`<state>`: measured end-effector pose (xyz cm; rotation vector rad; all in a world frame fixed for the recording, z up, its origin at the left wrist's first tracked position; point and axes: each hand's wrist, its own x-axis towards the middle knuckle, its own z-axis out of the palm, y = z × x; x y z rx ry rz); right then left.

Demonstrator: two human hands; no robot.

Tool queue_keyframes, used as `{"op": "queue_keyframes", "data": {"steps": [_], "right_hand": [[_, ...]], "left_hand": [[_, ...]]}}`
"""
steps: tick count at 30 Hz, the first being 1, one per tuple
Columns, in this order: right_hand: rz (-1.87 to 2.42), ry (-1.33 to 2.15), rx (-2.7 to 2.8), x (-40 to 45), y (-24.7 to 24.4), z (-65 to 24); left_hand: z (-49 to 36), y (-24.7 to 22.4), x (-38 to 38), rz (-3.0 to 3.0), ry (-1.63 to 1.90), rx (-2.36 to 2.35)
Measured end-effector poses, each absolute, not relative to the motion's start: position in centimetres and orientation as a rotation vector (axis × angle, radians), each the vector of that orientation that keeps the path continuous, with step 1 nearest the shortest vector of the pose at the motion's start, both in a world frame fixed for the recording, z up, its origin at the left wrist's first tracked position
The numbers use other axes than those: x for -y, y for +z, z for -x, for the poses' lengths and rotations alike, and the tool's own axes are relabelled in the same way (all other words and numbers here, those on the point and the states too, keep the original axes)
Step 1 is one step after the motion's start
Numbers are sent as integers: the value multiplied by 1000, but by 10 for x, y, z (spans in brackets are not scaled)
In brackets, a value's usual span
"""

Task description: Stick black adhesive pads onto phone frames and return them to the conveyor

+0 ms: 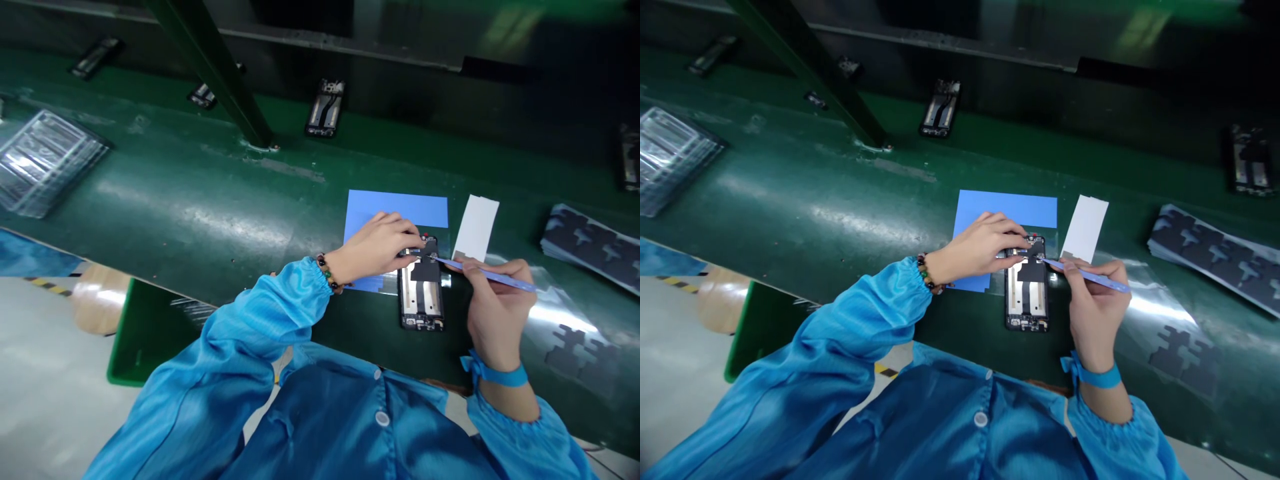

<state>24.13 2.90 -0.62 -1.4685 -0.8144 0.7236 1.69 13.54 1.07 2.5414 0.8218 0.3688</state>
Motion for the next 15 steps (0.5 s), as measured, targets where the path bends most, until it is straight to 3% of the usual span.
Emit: {"op": "queue_keyframes", "data": {"steps": [7, 15], "right_hand": [[1387, 608, 702, -37, -6, -257], [1242, 607, 680, -62, 5, -347]], "left_hand": [[-21, 10, -129, -2714, 299, -805], [-19, 5, -133, -2727, 328, -797]]}}
